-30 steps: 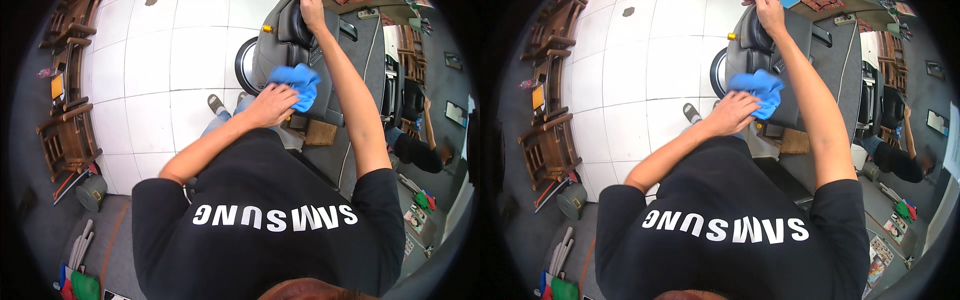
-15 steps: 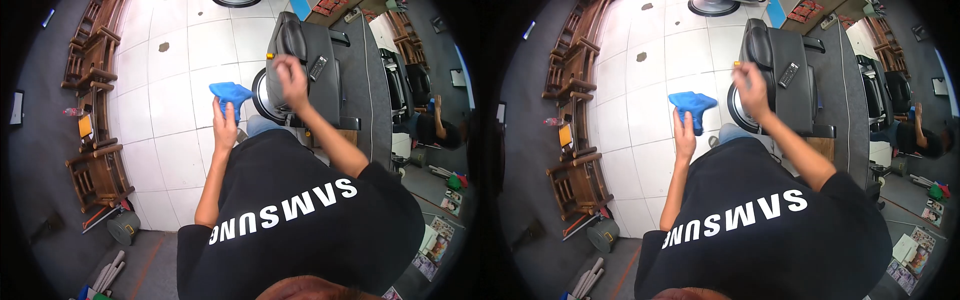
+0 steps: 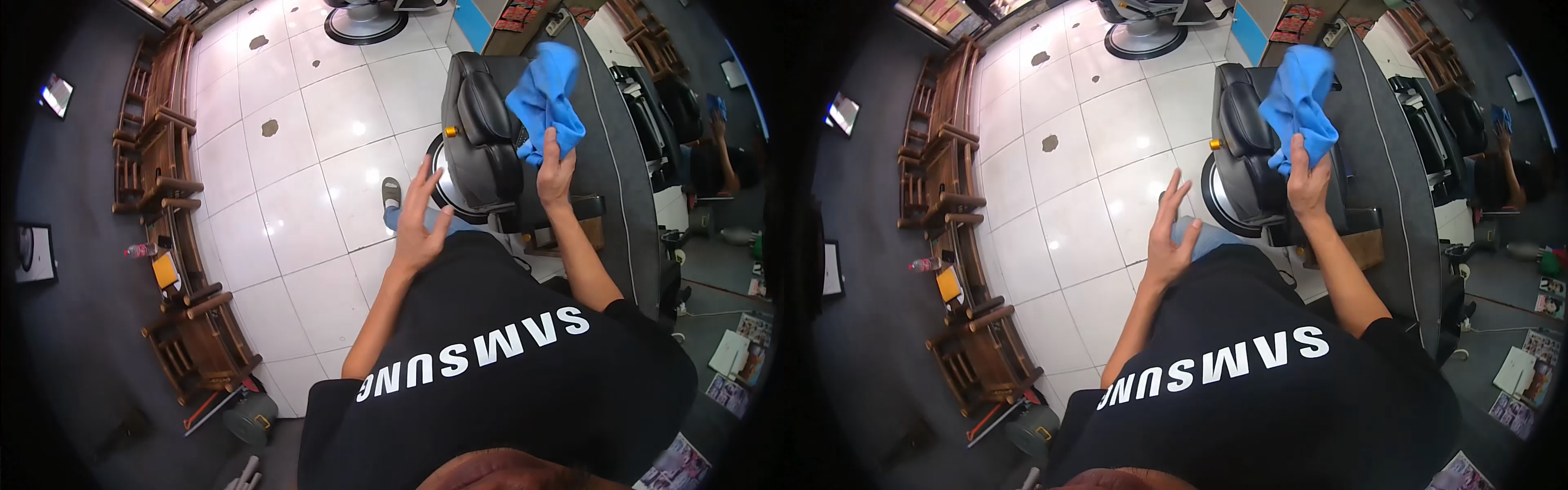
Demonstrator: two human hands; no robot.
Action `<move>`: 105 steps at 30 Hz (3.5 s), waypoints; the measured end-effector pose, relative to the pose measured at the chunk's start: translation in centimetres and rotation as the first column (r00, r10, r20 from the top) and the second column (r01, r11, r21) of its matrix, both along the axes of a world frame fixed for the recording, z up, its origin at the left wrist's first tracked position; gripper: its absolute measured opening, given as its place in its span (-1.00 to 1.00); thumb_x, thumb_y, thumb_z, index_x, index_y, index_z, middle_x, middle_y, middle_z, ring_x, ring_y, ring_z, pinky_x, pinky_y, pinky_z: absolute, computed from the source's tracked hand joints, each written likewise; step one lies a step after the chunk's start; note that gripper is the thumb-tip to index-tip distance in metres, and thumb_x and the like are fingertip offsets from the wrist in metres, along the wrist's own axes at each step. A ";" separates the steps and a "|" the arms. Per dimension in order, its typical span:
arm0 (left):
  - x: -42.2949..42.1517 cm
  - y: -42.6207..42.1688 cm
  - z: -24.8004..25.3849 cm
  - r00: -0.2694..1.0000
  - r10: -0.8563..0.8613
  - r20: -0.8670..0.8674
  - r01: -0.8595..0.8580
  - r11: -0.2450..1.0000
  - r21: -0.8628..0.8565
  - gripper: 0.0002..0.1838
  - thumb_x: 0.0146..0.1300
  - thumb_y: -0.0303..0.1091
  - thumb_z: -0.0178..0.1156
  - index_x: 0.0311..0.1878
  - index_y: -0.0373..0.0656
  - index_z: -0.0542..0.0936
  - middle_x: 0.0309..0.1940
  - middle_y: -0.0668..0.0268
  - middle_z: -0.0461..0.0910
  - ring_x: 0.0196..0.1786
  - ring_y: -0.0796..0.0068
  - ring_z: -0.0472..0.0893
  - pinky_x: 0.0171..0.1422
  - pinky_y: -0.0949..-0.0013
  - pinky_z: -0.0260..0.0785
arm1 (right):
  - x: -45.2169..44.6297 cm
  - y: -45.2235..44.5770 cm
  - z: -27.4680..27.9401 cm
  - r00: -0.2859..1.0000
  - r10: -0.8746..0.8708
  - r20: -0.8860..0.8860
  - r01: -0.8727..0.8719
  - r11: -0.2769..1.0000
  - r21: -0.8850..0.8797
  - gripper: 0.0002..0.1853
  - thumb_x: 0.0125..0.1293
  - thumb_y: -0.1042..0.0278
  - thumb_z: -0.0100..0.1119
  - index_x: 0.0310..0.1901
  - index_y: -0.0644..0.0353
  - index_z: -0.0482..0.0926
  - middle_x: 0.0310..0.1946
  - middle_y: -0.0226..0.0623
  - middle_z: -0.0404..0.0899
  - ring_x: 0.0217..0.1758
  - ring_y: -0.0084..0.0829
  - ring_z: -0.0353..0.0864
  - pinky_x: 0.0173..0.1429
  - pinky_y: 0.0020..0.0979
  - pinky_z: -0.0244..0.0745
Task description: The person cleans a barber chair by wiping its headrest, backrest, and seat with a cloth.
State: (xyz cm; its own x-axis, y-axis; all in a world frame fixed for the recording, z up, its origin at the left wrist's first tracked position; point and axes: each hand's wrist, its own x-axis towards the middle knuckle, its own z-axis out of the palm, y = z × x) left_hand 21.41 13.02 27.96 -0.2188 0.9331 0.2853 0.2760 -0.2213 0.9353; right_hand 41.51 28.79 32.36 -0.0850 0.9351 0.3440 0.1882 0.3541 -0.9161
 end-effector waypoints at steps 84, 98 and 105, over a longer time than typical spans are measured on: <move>-36.4 10.8 -25.5 0.795 0.606 0.028 -0.097 0.172 -0.980 -0.53 0.55 -0.03 0.03 0.35 -0.10 0.49 0.12 0.21 0.67 -0.05 0.39 0.67 -0.07 0.29 0.49 | -15.8 37.3 -12.9 -0.115 0.931 0.346 -0.246 0.310 -0.918 -0.68 0.35 0.10 0.15 -0.05 0.13 0.69 -0.14 0.04 0.71 0.00 0.10 0.68 0.10 -0.01 0.54; -36.1 14.3 -23.4 0.818 0.575 -0.005 -0.119 0.162 -0.980 -0.49 0.58 -0.02 -0.03 0.39 -0.15 0.45 0.16 0.15 0.65 0.09 0.23 0.68 0.10 0.18 0.51 | -15.7 39.4 -30.5 0.156 0.981 0.113 0.063 0.104 -0.993 -0.31 0.27 -0.19 0.25 0.06 0.42 0.66 0.16 0.18 0.63 0.18 -0.05 0.66 0.25 -0.15 0.50; -33.5 11.7 -22.1 0.826 0.562 -0.032 -0.132 0.138 -0.982 -0.48 0.56 -0.03 0.00 0.40 -0.17 0.44 0.16 0.17 0.65 0.01 0.30 0.67 0.07 0.22 0.50 | -13.1 40.0 -27.8 0.100 0.989 0.109 -0.158 0.124 -0.980 -0.42 0.34 -0.09 0.24 0.02 0.38 0.70 -0.06 -0.03 0.73 0.00 -0.25 0.70 0.13 -0.18 0.56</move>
State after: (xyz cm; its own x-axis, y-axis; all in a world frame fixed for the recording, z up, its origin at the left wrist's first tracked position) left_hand -12.07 24.69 5.89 -0.4601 0.2381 -0.8553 -0.2549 0.8874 0.3842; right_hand 28.38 68.82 4.54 -0.4941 0.0597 -0.8674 0.8629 0.1560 -0.4808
